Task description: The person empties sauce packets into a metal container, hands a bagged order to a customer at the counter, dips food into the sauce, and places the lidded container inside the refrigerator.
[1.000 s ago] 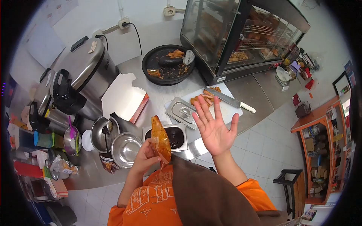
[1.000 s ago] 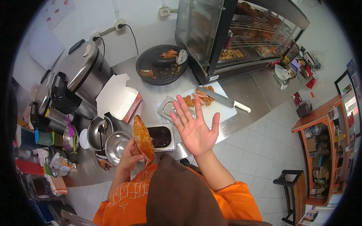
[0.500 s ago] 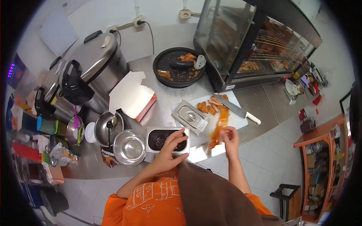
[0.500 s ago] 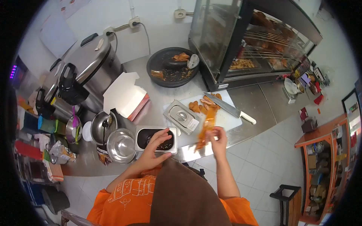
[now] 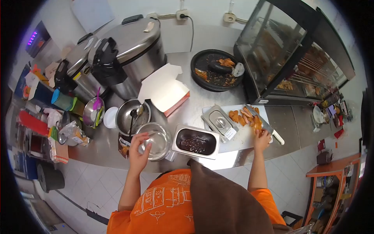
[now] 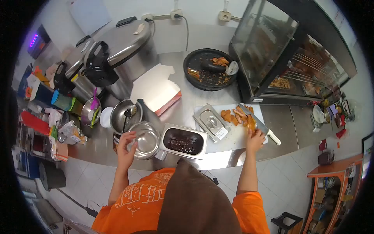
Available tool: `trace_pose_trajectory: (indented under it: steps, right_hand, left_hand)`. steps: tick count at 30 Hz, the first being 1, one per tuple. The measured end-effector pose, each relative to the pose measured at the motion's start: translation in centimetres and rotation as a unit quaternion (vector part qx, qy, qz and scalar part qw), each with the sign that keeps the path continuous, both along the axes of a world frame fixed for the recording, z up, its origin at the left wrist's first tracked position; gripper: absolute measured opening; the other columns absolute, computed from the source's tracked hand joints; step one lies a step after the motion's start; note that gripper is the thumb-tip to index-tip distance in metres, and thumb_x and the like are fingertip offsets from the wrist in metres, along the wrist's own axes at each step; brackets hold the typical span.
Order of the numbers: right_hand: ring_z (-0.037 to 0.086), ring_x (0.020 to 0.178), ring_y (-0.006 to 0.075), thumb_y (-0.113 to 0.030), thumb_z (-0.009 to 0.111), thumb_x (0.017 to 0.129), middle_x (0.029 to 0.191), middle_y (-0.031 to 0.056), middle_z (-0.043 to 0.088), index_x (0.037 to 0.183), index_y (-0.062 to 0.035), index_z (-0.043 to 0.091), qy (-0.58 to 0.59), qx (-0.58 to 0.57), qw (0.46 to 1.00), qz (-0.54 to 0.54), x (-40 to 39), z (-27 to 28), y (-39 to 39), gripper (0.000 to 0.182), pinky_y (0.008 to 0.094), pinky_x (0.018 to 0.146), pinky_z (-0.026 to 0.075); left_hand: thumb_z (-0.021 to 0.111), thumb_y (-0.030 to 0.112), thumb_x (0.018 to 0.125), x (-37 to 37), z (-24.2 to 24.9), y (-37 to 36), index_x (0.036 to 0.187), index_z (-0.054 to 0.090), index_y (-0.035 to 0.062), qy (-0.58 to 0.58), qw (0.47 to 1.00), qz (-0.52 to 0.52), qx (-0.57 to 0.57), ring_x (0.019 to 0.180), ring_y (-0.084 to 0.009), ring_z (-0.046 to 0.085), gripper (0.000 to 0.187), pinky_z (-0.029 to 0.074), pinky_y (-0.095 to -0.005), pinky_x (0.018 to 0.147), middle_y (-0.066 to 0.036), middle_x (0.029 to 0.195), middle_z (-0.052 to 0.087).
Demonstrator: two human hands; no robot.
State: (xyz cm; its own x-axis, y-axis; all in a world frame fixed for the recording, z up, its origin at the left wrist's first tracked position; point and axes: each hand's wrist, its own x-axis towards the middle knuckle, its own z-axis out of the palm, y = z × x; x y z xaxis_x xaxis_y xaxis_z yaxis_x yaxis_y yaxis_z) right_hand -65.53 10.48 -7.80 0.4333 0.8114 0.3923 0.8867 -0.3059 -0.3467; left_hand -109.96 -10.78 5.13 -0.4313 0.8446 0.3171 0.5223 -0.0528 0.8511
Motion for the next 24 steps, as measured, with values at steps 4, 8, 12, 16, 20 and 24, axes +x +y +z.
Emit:
trace_pose_trajectory:
  steps: [4, 8, 12, 16, 20, 24]
  right_hand:
    - [0.050, 0.096, 0.0335, -0.034, 0.059, 0.082, 0.102, 0.0162, 0.054, 0.104, -0.0043, 0.056, 0.045, 0.067, 0.996, 0.049, -0.7, 0.8, 0.3, 0.037, 0.0413, 0.083, 0.040]
    - [0.050, 0.097, 0.0295, -0.025, 0.057, 0.085, 0.100, 0.0175, 0.054, 0.103, 0.0009, 0.055, 0.127, 0.160, 0.968, 0.144, -3.2, 2.7, -2.3, 0.031, 0.0385, 0.083, 0.041]
    - [0.049, 0.100, 0.0239, -0.019, 0.056, 0.087, 0.107, 0.0148, 0.051, 0.106, 0.0007, 0.052, 0.165, 0.182, 0.944, 0.222, -6.0, 6.8, -3.0, 0.028, 0.0347, 0.087, 0.040]
    - [0.048, 0.099, 0.0212, -0.017, 0.054, 0.088, 0.109, 0.0112, 0.049, 0.108, -0.0009, 0.050, 0.199, 0.217, 0.921, 0.254, -9.5, 12.9, -3.4, 0.026, 0.0320, 0.089, 0.038]
    - [0.049, 0.097, 0.0191, -0.013, 0.054, 0.088, 0.105, 0.0100, 0.050, 0.106, -0.0013, 0.050, 0.301, 0.214, 0.870, 0.326, -12.5, 14.8, -4.3, 0.022, 0.0307, 0.088, 0.039]
    - [0.050, 0.095, 0.0170, -0.008, 0.055, 0.086, 0.100, 0.0087, 0.051, 0.100, -0.0006, 0.052, 0.286, 0.188, 0.857, 0.386, -15.9, 16.2, -6.4, 0.016, 0.0292, 0.086, 0.040]
  left_hand:
    - [0.060, -0.001, 0.074, -4.0, -1.9, -2.2, 0.091, 0.058, 0.0032, 0.030, 0.991, 0.126, 0.022, 0.096, -0.0221, 0.054, 0.018, 0.042, -0.0303, 0.080, -0.011, 0.104, 0.057]
    - [0.062, 0.008, 0.076, -8.2, -6.9, -4.8, 0.090, 0.057, 0.0023, 0.031, 0.967, 0.253, -0.014, 0.086, -0.0215, 0.053, 0.016, 0.042, -0.0299, 0.074, -0.009, 0.089, 0.054]
    - [0.072, 0.023, 0.068, -10.3, -13.0, -7.0, 0.102, 0.051, 0.0004, 0.184, 0.913, 0.307, -0.198, 0.093, -0.0310, 0.049, 0.047, 0.040, -0.0387, 0.082, -0.015, 0.094, 0.050]
    - [0.077, 0.031, 0.061, -8.2, -11.2, -7.1, 0.113, 0.043, -0.0003, 0.168, 0.918, 0.271, -0.236, 0.101, -0.0365, 0.044, 0.069, 0.036, -0.0429, 0.090, -0.020, 0.107, 0.044]
    - [0.074, 0.026, 0.063, -9.6, -13.0, -7.0, 0.119, 0.038, -0.0011, 0.197, 0.943, 0.234, -0.130, 0.109, -0.0385, 0.039, 0.073, 0.033, -0.0441, 0.095, -0.022, 0.119, 0.040]
    - [0.070, 0.019, 0.063, -10.0, -14.1, -6.6, 0.123, 0.035, -0.0002, 0.153, 0.944, 0.248, -0.157, 0.111, -0.0392, 0.038, 0.072, 0.032, -0.0445, 0.096, -0.023, 0.119, 0.040]
